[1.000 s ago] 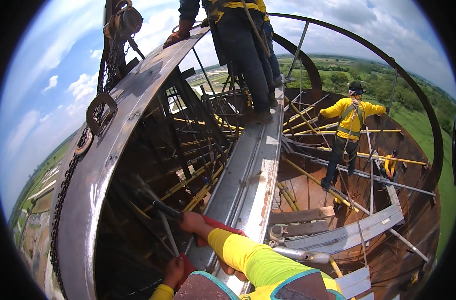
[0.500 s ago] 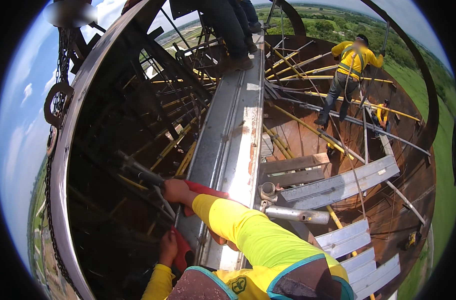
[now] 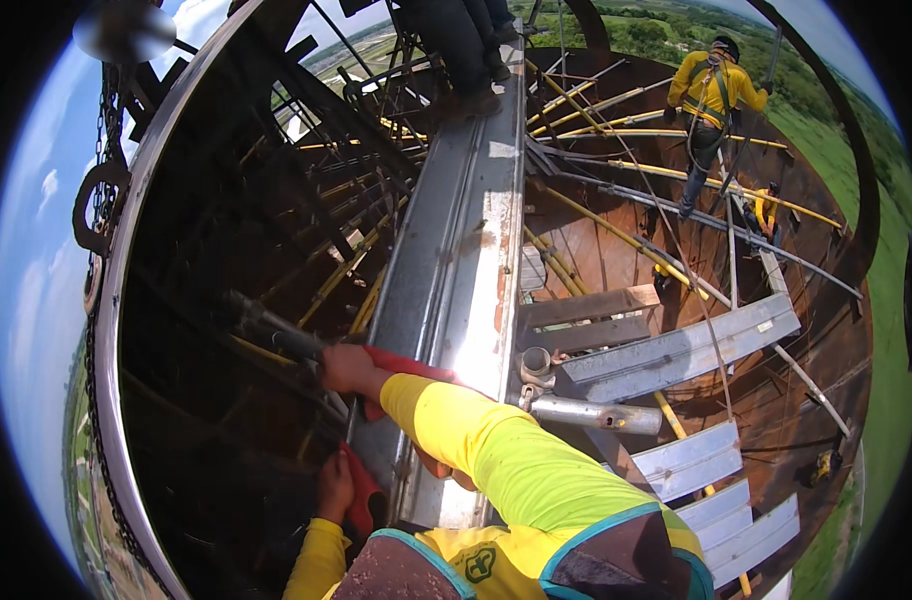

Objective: Workers are bolting together large metal panels to assemble a circular silo-like structure.

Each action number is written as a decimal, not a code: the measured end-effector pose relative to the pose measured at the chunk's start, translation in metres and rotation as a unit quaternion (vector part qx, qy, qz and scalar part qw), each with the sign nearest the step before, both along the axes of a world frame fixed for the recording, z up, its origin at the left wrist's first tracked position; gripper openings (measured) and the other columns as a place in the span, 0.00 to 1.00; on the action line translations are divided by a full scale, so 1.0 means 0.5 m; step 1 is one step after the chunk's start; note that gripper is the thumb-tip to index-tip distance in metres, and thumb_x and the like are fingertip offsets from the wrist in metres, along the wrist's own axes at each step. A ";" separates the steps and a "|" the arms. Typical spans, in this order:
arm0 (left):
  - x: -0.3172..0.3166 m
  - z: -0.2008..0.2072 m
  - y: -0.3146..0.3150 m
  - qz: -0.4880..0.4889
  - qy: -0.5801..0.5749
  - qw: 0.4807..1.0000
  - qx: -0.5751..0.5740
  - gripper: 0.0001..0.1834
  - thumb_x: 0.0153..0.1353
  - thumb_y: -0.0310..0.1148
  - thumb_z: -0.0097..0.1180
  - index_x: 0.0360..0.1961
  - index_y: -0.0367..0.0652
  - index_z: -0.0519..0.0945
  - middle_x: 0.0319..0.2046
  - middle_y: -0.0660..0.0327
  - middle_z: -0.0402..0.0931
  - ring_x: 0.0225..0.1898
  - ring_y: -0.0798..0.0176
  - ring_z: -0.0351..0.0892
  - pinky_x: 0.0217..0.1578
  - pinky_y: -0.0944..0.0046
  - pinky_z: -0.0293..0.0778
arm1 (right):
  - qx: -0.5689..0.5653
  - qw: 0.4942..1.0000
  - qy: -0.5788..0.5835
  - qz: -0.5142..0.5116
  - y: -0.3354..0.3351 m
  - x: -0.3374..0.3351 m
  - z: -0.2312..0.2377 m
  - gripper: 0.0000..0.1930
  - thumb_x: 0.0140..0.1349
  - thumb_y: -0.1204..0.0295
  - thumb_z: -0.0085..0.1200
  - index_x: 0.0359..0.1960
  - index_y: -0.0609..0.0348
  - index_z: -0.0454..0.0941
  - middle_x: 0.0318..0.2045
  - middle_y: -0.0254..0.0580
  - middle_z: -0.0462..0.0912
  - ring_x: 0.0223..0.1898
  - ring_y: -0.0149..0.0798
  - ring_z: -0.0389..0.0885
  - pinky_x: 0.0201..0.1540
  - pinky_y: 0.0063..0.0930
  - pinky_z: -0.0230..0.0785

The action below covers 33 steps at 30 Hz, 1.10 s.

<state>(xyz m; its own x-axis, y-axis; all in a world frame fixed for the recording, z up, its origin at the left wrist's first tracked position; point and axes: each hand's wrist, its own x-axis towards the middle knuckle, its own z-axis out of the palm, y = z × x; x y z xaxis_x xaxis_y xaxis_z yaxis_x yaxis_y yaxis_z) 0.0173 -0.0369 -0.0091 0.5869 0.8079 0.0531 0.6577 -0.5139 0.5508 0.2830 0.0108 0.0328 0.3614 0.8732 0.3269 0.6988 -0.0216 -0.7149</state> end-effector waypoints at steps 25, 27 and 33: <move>-0.002 -0.012 -0.015 0.054 -0.076 0.993 -0.072 0.23 0.77 0.47 0.48 0.50 0.35 0.80 0.43 0.33 0.82 0.49 0.28 0.81 0.47 0.40 0.78 | -0.102 0.990 -0.095 0.025 0.023 -0.013 0.002 0.17 0.66 0.57 0.55 0.40 0.58 0.87 0.35 0.60 0.88 0.40 0.64 0.87 0.46 0.57 0.80; 0.002 -0.003 -0.014 0.060 -0.067 0.993 -0.082 0.23 0.76 0.47 0.48 0.49 0.35 0.81 0.43 0.33 0.83 0.49 0.28 0.82 0.47 0.39 0.78 | -0.093 0.991 -0.091 0.025 0.031 -0.007 -0.007 0.17 0.66 0.57 0.56 0.40 0.58 0.87 0.35 0.60 0.87 0.40 0.64 0.87 0.46 0.57 0.80; 0.023 0.059 -0.029 0.075 0.001 0.993 -0.095 0.24 0.74 0.49 0.50 0.43 0.35 0.83 0.41 0.35 0.84 0.46 0.28 0.83 0.47 0.37 0.79 | -0.110 0.989 -0.091 0.039 0.010 -0.009 0.026 0.18 0.68 0.55 0.55 0.45 0.54 0.87 0.38 0.58 0.88 0.42 0.63 0.87 0.48 0.57 0.79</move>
<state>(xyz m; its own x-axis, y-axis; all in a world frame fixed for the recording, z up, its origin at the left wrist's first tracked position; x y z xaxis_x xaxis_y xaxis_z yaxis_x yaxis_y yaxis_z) 0.0290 -0.0515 0.0203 0.4587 0.8818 -0.1092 0.7200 -0.2969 0.6272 0.2784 0.0157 0.0458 0.2420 0.9536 0.1793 0.8212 -0.1029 -0.5613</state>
